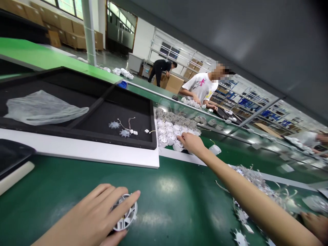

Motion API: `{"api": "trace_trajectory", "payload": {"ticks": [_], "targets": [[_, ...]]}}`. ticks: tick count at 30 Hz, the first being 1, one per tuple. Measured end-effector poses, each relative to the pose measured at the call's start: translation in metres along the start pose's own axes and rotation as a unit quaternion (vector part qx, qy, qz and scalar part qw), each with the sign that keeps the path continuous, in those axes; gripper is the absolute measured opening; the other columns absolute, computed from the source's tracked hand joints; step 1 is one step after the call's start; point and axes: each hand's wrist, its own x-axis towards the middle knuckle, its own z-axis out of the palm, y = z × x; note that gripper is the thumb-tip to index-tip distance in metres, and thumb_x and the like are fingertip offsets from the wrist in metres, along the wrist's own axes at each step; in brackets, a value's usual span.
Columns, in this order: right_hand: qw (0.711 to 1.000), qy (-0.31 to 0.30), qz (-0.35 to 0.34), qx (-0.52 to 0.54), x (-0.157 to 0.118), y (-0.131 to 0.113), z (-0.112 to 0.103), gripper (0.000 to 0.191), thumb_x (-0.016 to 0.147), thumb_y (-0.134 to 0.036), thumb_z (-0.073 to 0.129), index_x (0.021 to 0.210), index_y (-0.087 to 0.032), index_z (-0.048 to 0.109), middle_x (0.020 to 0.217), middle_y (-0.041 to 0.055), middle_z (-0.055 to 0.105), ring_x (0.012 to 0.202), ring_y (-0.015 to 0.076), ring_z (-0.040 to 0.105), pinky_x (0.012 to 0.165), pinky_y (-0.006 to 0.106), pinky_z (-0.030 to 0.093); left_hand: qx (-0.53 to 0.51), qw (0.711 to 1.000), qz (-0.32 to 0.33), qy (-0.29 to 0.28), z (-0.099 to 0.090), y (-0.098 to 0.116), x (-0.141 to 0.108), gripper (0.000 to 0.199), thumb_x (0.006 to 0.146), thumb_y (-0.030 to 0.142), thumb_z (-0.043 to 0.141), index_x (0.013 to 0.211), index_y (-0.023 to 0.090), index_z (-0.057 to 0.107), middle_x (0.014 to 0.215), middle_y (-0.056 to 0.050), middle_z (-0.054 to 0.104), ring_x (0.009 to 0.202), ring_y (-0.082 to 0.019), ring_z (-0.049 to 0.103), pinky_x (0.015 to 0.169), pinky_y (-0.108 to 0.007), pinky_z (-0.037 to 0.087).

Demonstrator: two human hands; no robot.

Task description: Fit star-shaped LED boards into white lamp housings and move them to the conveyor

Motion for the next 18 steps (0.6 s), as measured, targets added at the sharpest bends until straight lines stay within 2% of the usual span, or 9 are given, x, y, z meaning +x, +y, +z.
{"api": "trace_trajectory", "payload": {"ticks": [5,11,13,15,18], "targets": [[1.0,-0.007,-0.007,-0.007,0.001,0.006,-0.001,0.034,0.107,-0.041,0.072,0.133,-0.018,0.071,0.133,0.0105,0.073,0.112,0.0253,0.074,0.096,0.047,0.065,0.011,1.0,0.002,0.002,-0.001,0.001,0.003,0.075,0.084,0.02,0.066,0.157,0.035,0.054,0.119,-0.001,0.077,0.097,-0.028,0.074,0.083,-0.037,0.056],[0.998,0.06,-0.005,-0.006,-0.008,0.034,-0.024,0.031,0.108,-0.041,0.072,0.128,-0.017,0.072,0.124,0.009,0.075,0.105,0.0236,0.075,0.091,0.044,0.065,0.026,0.999,-0.01,-0.022,-0.007,0.006,0.005,0.077,0.081,0.02,0.071,0.155,0.037,0.054,0.118,0.001,0.077,0.099,-0.026,0.074,0.089,-0.035,0.056],[0.995,0.093,-0.019,0.0,-0.019,0.04,-0.035,0.026,0.108,-0.042,0.071,0.118,-0.017,0.074,0.111,0.0058,0.077,0.095,0.0205,0.075,0.086,0.04,0.065,0.004,1.0,-0.01,-0.014,-0.008,0.004,0.003,0.075,0.085,0.019,0.068,0.157,0.037,0.053,0.118,0.0,0.076,0.101,-0.025,0.074,0.091,-0.032,0.055],[0.99,0.13,-0.052,0.011,-0.036,0.039,-0.043,0.029,0.112,-0.041,0.064,0.099,-0.017,0.073,0.091,0.0022,0.075,0.079,0.0174,0.072,0.077,0.034,0.062,-0.018,1.0,-0.007,-0.005,-0.007,0.001,0.0,0.074,0.088,0.018,0.063,0.159,0.037,0.052,0.117,-0.001,0.077,0.102,-0.026,0.075,0.091,-0.031,0.055],[0.973,0.182,-0.139,0.038,-0.07,0.019,-0.048,0.055,0.119,-0.043,0.04,0.074,-0.02,0.062,0.064,0.0013,0.063,0.059,0.0166,0.063,0.063,0.029,0.049,-0.037,0.999,-0.004,-0.004,-0.009,-0.004,-0.003,0.073,0.087,0.014,0.059,0.156,0.037,0.056,0.116,-0.002,0.077,0.102,-0.026,0.075,0.09,-0.032,0.056]]}}
